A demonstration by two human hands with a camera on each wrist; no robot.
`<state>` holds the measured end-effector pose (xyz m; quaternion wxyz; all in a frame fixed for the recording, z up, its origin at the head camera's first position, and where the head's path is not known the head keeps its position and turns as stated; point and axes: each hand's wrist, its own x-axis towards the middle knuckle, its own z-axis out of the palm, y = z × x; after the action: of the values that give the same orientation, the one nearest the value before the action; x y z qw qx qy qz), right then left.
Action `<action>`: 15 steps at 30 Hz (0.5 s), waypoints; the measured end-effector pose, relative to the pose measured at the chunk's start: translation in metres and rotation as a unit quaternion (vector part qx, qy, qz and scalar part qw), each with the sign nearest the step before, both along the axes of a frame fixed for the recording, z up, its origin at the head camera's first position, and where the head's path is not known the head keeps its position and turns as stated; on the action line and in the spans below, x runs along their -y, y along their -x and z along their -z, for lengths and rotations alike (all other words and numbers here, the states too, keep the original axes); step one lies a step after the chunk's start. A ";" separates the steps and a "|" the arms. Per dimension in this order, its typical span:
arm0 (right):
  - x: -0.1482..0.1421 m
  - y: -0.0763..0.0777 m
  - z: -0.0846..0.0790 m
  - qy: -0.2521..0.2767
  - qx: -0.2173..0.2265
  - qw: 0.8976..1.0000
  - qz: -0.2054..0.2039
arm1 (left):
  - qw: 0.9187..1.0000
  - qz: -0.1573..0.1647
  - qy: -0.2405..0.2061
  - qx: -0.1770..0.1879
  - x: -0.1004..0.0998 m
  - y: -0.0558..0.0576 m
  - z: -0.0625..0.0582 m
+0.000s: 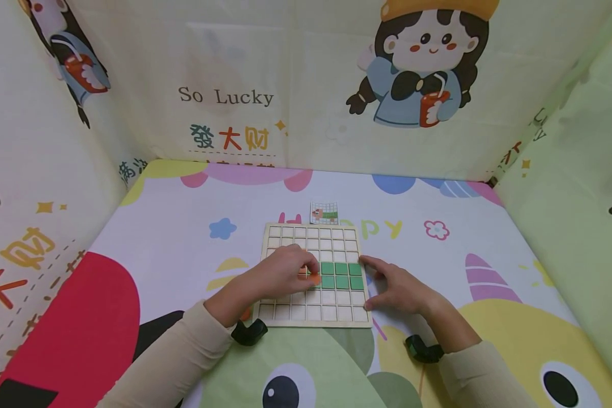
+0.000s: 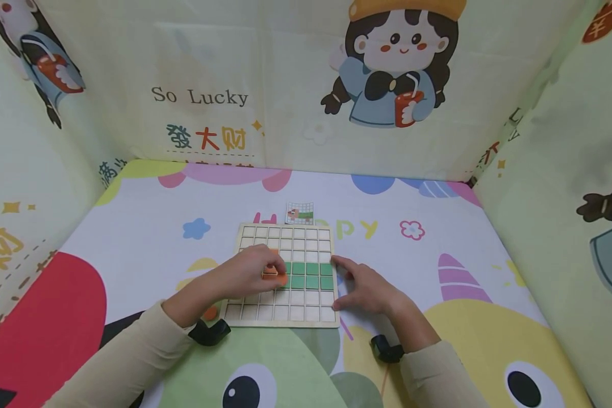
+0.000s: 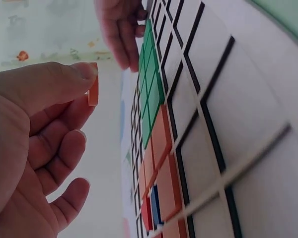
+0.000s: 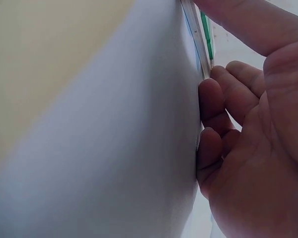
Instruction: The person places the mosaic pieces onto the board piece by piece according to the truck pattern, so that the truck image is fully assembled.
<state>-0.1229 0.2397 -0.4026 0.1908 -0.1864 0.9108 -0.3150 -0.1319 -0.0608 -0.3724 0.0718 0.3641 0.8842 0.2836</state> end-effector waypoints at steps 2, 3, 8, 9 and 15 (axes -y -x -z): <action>0.000 0.000 0.000 0.000 0.003 1.000 0.002 | 1.000 0.005 0.005 0.000 -0.005 0.000 -0.001; 0.000 0.000 0.000 0.000 0.005 1.000 0.004 | 1.000 0.008 0.007 0.001 -0.007 0.000 -0.001; 0.000 -0.001 -0.001 0.001 0.009 1.000 0.009 | 1.000 0.014 0.028 0.001 -0.017 0.001 0.000; -0.001 -0.001 -0.001 0.001 0.008 1.000 0.007 | 0.999 0.015 0.031 0.002 -0.019 0.001 0.001; -0.001 -0.001 -0.001 0.002 0.008 1.000 0.003 | 0.998 0.022 0.048 0.023 -0.032 0.003 0.005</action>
<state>-0.1218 0.2409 -0.4011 0.1967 -0.1813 0.9092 -0.3190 -0.1352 -0.0291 -0.3777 0.1159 0.3729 0.8867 0.2477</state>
